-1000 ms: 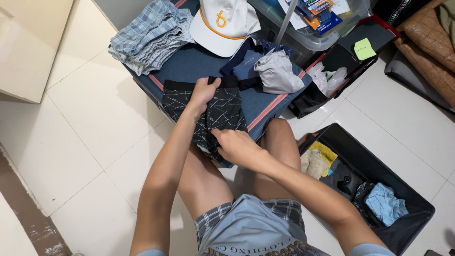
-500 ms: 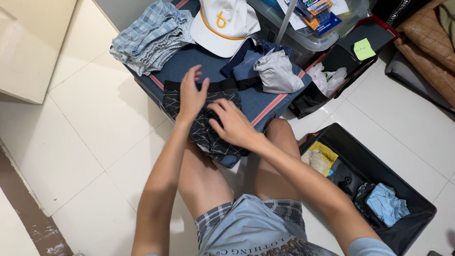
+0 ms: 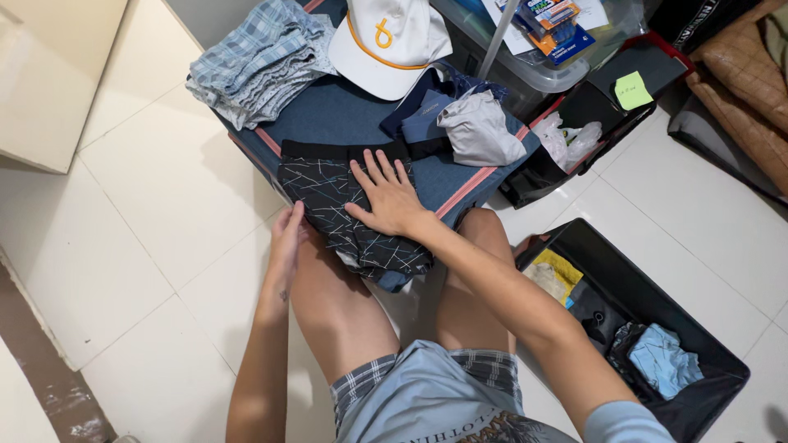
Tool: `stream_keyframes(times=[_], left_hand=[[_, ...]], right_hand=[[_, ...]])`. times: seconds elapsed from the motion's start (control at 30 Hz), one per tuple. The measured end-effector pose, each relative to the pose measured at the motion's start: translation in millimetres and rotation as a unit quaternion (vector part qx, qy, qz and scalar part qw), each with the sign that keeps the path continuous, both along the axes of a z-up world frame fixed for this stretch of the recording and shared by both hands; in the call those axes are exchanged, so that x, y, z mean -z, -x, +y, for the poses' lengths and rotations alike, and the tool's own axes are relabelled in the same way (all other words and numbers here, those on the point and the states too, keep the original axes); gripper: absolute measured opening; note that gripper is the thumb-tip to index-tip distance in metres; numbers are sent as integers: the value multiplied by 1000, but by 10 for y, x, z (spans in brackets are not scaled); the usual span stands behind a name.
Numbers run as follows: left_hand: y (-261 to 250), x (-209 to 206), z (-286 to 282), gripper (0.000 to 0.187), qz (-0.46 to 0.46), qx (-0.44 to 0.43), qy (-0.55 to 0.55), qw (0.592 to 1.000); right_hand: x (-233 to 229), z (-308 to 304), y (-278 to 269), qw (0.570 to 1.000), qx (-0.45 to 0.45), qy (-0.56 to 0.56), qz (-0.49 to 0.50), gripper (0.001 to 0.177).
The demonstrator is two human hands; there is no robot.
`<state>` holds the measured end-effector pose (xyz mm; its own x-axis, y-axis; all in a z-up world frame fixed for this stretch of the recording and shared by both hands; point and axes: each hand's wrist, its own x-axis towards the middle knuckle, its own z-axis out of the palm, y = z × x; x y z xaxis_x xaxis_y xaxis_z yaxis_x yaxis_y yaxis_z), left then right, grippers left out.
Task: The person picks up clothing items from a bin, spreads each item out on a surface, folds it, and places the folded items back into the bin.
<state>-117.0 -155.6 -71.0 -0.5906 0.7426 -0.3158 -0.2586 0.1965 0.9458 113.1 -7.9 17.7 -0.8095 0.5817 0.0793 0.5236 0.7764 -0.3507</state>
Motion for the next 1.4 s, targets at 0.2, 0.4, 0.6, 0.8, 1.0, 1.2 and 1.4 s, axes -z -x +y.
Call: stream_keyframes(times=[0.2,0.4,0.6,0.8,1.0,1.2,1.4], left_hand=[[-263,-473,10,31,29,-69,-167,983],[-879,-1426,132,28,440,41,-124,888],[-1539,-1610,304,42,577,275,-134,757],[-1706,-1592,215,43,584,282,-78,757],[-1894,-1581,84,50,523,287,-102,796],[-2080,-1490,62,51,532,283,-136,786],[-2121,-1409,-83,53,543,348,-117,755]], right_hand=[[19,43,-6,999,4,36,-1,90],[396,439,-43,977,-19,158,143,64],[259,778,-260,821,91,437,355,67],[-136,719,-330,879,157,358,275,39],[-408,626,-286,952,95,120,266,41],[-639,559,-214,975,75,-1,211,32],[-582,485,-224,980,59,-102,159,46]])
